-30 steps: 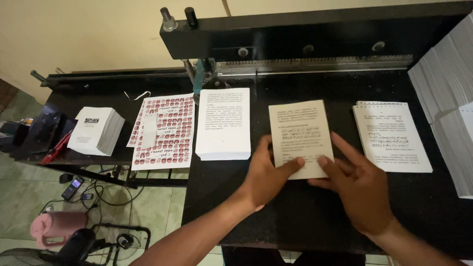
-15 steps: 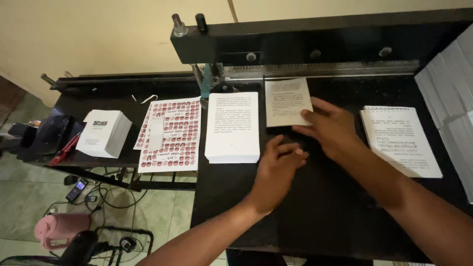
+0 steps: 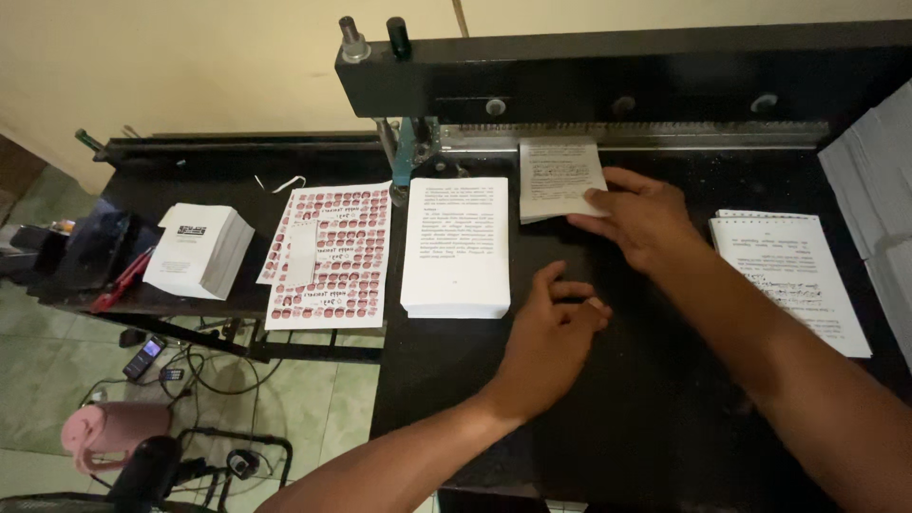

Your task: The person places printed sheets into a binding machine, then stacks and aligns the bound booklets. They handle multiple booklets one at a time, arranging them into neat piles on the table.

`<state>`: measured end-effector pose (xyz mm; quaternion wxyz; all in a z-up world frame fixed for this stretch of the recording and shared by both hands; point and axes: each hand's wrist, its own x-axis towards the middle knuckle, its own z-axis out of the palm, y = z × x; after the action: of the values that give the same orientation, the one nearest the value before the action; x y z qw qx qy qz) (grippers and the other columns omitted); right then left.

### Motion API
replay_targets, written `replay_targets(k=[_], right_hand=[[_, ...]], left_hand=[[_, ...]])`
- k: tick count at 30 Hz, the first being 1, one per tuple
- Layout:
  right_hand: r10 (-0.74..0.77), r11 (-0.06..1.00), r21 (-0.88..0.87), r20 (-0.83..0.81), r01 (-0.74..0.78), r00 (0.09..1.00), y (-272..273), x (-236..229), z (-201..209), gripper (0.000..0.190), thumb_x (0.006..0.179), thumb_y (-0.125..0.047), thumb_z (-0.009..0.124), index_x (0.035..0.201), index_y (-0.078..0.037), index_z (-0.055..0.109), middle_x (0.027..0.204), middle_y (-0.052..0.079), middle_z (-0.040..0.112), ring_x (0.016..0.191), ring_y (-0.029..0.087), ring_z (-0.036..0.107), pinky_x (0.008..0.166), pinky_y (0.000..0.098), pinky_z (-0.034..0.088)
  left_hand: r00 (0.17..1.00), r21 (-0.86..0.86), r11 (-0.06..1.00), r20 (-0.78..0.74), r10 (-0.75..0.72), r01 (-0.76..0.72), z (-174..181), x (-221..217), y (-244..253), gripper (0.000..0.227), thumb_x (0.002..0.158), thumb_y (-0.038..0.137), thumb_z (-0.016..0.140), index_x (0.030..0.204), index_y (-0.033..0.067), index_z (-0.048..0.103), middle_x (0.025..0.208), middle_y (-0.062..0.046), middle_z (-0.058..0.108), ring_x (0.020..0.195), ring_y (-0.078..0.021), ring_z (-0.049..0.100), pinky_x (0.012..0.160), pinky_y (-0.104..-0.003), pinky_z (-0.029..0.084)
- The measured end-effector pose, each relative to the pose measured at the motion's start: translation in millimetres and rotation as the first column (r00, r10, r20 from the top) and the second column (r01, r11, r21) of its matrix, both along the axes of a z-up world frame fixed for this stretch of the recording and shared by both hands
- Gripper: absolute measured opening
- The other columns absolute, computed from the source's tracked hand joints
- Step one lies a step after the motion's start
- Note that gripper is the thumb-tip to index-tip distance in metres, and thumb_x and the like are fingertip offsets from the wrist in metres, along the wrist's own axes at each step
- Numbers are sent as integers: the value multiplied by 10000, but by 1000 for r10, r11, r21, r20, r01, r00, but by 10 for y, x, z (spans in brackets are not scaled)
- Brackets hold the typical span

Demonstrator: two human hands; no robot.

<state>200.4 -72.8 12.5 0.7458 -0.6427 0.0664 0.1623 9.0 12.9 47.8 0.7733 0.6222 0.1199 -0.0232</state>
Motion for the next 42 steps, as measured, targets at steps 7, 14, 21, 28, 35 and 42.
replay_targets(k=[7,14,21,28,35,42], right_hand=[[23,1000,1,-48,-23,999,-28,-149,228,633,917,-11,710,1497,3,456,1257,304,546,1068,491,701,899,545,637],[16,973,-228,-142,-48,990,33,-82,397,441,913,23,682,1343,-54,622,1075,272,751,830,342,769,717,399,672],[39,968,-241,-114,-66,993,31,42,251,472,893,60,687,1350,-22,605,1152,249,737,894,361,768,741,398,679],[0,967,-253,-102,-26,995,64,-97,438,454,886,41,696,1329,-15,615,1155,249,744,885,345,777,731,344,680],[13,978,-205,-73,-28,997,21,66,97,483,865,55,696,1328,-80,667,1125,187,764,845,333,770,701,367,675],[46,996,-73,26,-44,999,-52,-25,75,594,891,-9,717,1437,73,497,1200,366,564,883,493,737,754,498,679]], left_hand=[[998,83,996,-48,45,-41,135,-30,-54,616,993,66,535,1535,-86,285,1301,-261,585,1149,-333,693,970,-461,576],[990,128,990,-121,67,-51,-65,66,-63,580,924,202,572,1481,103,441,1168,-41,691,998,-136,749,881,-280,572],[994,144,988,-79,72,-60,-143,102,-91,597,887,160,619,1461,93,469,1138,-61,706,1012,-137,732,904,-269,548],[998,190,982,-71,2,11,34,35,-73,576,925,218,585,1474,108,450,1198,-52,661,1051,-132,687,850,-280,561],[993,259,965,112,20,-49,-359,104,-148,560,873,101,560,1425,78,474,1147,-80,695,965,-145,721,804,-257,584],[996,253,967,82,-38,16,31,-35,-69,486,989,61,535,1463,8,440,1224,-241,619,1134,-373,692,921,-449,609]])
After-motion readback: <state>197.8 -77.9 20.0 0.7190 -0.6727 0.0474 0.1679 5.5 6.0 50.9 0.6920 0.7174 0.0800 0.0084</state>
